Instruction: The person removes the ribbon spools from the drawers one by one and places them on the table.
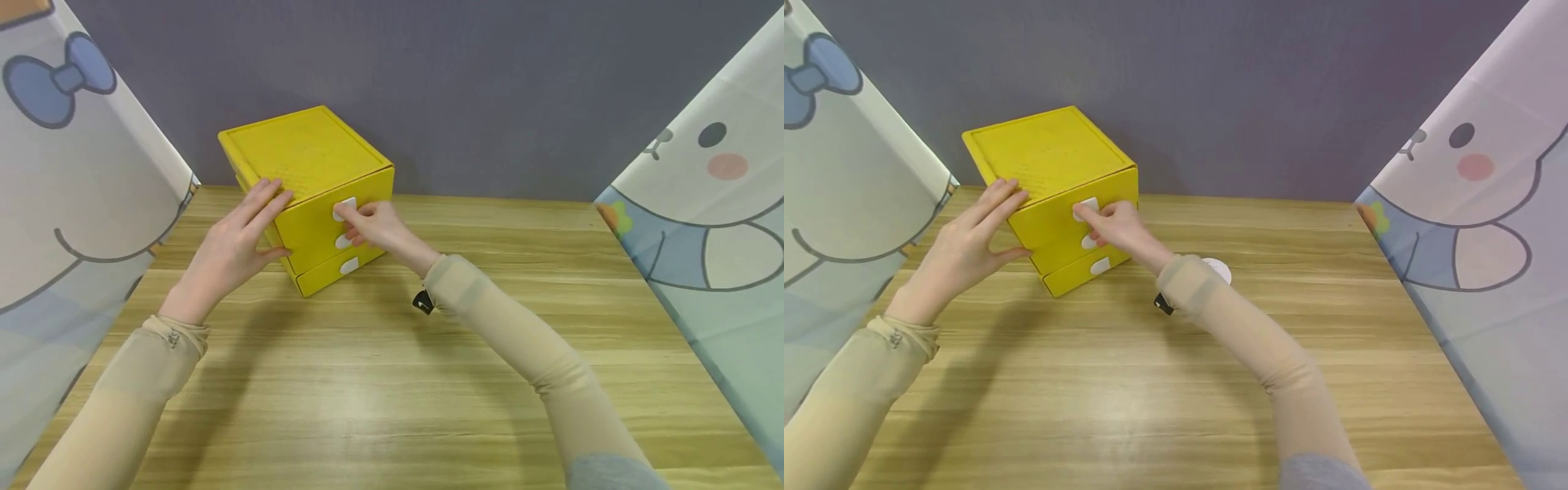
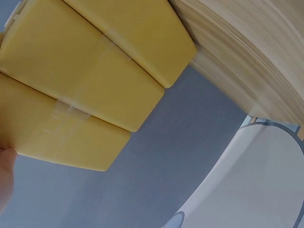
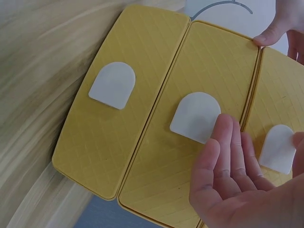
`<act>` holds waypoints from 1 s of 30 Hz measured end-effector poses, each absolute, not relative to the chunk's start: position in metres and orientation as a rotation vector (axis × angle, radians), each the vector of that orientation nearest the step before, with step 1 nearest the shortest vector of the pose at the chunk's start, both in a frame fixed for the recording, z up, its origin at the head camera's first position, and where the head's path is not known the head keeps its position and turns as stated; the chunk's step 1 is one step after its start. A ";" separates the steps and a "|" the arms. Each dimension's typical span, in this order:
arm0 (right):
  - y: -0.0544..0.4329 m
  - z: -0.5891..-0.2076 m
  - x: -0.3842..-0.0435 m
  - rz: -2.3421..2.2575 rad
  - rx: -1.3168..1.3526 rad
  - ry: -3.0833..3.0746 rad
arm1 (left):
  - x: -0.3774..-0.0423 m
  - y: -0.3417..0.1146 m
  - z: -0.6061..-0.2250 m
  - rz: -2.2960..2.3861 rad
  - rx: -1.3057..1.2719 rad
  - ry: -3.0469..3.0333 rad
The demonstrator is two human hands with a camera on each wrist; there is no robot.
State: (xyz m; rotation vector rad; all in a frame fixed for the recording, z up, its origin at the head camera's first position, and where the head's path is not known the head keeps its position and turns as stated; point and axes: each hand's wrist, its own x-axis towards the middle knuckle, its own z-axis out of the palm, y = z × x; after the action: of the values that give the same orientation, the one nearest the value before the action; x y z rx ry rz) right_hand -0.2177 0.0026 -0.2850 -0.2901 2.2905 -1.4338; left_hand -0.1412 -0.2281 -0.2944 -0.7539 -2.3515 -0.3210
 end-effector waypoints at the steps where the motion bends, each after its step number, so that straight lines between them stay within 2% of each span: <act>1: 0.002 -0.285 -0.218 -1.437 -0.286 2.290 | -0.141 -0.228 -0.294 -0.321 -0.756 -2.350; 17: -0.004 -0.288 -0.218 -1.467 -0.300 2.296 | -0.138 -0.231 -0.291 -0.319 -0.735 -2.374; 30: 0.003 -0.325 -0.220 -1.326 -0.276 2.292 | -0.137 -0.233 -0.289 -0.306 -0.737 -2.363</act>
State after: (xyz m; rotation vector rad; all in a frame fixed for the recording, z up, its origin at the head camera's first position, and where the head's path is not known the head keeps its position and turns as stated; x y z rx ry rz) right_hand -0.2200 0.0029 -0.3248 -0.2757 2.2924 -1.3257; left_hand -0.1371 -0.2333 -0.2892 -0.7375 -2.3635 -0.3064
